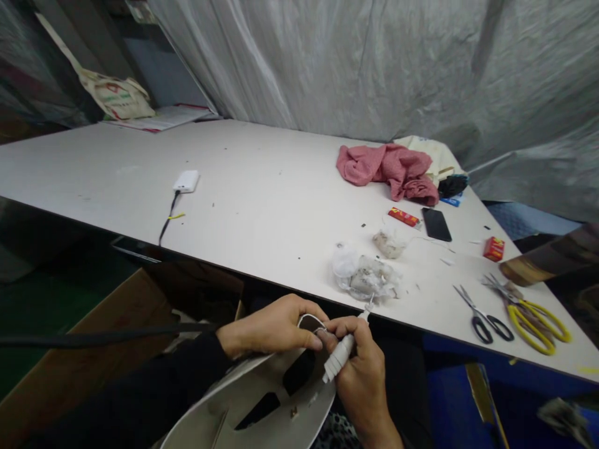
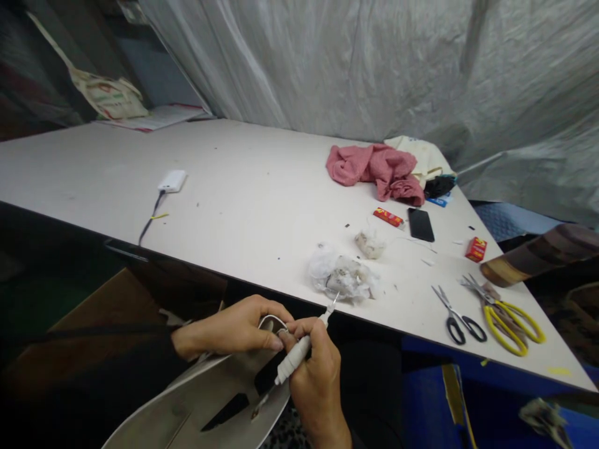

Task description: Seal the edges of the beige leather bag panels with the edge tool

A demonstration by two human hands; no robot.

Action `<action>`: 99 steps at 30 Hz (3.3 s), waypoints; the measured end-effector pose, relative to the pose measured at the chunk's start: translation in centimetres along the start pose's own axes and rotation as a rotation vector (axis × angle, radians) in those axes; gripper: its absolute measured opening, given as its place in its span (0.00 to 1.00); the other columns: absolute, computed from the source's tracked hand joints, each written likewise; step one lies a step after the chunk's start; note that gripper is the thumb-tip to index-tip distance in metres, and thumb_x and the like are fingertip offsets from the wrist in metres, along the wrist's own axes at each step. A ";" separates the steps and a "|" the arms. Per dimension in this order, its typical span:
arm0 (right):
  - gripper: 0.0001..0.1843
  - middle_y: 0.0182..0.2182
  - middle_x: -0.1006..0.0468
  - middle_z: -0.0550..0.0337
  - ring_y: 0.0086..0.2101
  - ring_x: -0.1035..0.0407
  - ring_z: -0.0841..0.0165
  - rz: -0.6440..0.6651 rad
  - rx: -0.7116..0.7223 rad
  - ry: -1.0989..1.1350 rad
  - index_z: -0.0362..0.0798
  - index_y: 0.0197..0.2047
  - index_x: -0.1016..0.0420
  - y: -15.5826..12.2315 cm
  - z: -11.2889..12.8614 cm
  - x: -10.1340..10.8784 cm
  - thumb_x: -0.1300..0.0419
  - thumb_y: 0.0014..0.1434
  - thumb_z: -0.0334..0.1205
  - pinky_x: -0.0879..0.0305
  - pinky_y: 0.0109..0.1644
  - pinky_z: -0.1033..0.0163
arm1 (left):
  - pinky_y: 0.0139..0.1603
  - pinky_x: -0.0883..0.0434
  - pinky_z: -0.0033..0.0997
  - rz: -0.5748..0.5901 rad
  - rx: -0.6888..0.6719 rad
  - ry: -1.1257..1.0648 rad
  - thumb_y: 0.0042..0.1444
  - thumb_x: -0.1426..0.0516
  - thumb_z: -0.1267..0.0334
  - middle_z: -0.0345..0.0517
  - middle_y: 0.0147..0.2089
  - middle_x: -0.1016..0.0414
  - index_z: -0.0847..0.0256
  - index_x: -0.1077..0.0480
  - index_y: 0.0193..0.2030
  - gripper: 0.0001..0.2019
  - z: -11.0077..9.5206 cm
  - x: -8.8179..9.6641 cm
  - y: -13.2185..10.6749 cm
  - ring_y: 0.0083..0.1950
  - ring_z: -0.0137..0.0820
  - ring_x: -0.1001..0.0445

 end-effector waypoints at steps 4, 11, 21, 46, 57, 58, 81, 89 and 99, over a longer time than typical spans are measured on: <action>0.04 0.37 0.17 0.61 0.35 0.21 0.68 0.022 -0.010 -0.018 0.53 0.47 0.28 0.5 -1.0 0.9 0.41 0.72 0.42 0.26 0.38 0.66 | 0.37 0.28 0.30 -0.119 0.107 -0.223 0.48 0.33 0.65 0.43 0.32 0.16 0.59 0.16 0.34 0.06 2.0 0.0 0.9 0.35 0.36 0.22; 0.29 0.39 0.18 0.55 0.33 0.23 0.65 -0.184 -0.016 -0.126 0.52 0.61 0.23 2.6 -3.2 9.6 0.50 0.73 0.63 0.23 0.37 0.61 | 0.38 0.32 0.29 -0.154 0.180 -0.215 0.49 0.33 0.61 0.42 0.30 0.20 0.63 0.20 0.31 0.07 4.5 1.6 3.3 0.33 0.32 0.26; 0.13 0.35 0.18 0.61 0.33 0.24 0.66 -0.315 -0.174 -0.266 0.49 0.43 0.21 5.1 -7.3 13.1 0.37 0.67 0.50 0.27 0.39 0.63 | 0.40 0.33 0.31 -0.178 0.286 -0.172 0.50 0.35 0.59 0.42 0.32 0.20 0.63 0.21 0.34 0.09 7.0 1.7 5.7 0.34 0.34 0.26; 0.13 0.34 0.19 0.61 0.34 0.24 0.66 -0.154 0.095 -0.494 0.49 0.42 0.22 7.4 -5.9 10.7 0.41 0.73 0.48 0.31 0.40 0.63 | 0.25 0.43 0.26 -0.241 0.430 -0.187 0.45 0.35 0.63 0.34 0.20 0.32 0.62 0.26 0.28 0.06 5.4 -2.2 6.5 0.23 0.27 0.37; 0.16 0.25 0.24 0.64 0.27 0.27 0.69 -0.025 -0.146 0.032 0.50 0.36 0.23 4.7 -6.4 7.0 0.44 0.74 0.47 0.30 0.33 0.67 | 0.26 0.43 0.26 -0.175 0.392 -0.242 0.46 0.34 0.63 0.34 0.21 0.32 0.62 0.24 0.28 0.06 5.1 -3.3 6.6 0.24 0.26 0.40; 0.17 0.25 0.24 0.63 0.27 0.27 0.69 -0.014 -0.171 0.052 0.50 0.36 0.22 4.5 -6.8 6.7 0.43 0.73 0.48 0.30 0.33 0.67 | 0.26 0.43 0.26 -0.169 0.389 -0.237 0.46 0.34 0.63 0.34 0.21 0.32 0.62 0.24 0.28 0.06 5.0 -3.4 6.5 0.24 0.26 0.40; 0.23 0.29 0.30 0.62 0.31 0.34 0.67 0.527 -0.158 0.082 0.49 0.31 0.28 5.4 -6.2 3.5 0.47 0.74 0.53 0.38 0.36 0.62 | 0.30 0.40 0.29 0.028 0.360 -0.284 0.41 0.36 0.64 0.39 0.25 0.28 0.63 0.24 0.27 0.06 5.4 -5.3 6.2 0.28 0.30 0.35; 0.20 0.27 0.29 0.61 0.31 0.33 0.66 -0.029 -0.090 0.170 0.50 0.33 0.25 4.4 -7.6 8.2 0.46 0.75 0.49 0.37 0.37 0.60 | 0.28 0.43 0.28 -0.077 0.364 -0.328 0.42 0.35 0.61 0.37 0.22 0.32 0.62 0.26 0.25 0.07 4.9 -3.5 6.0 0.26 0.28 0.39; 0.18 0.34 0.21 0.58 0.33 0.26 0.64 -0.386 -0.092 -0.213 0.48 0.41 0.22 5.9 -6.9 12.7 0.43 0.72 0.53 0.29 0.42 0.57 | 0.30 0.39 0.27 -0.240 0.335 -0.207 0.48 0.35 0.59 0.38 0.24 0.27 0.61 0.22 0.29 0.07 5.0 -0.5 5.3 0.27 0.29 0.35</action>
Point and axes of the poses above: each hand's wrist, its own y-axis towards the middle knuckle, its own x-axis out of the back of the hand, z = x × y, the point moved 9 cm from there along y, towards the middle knuckle
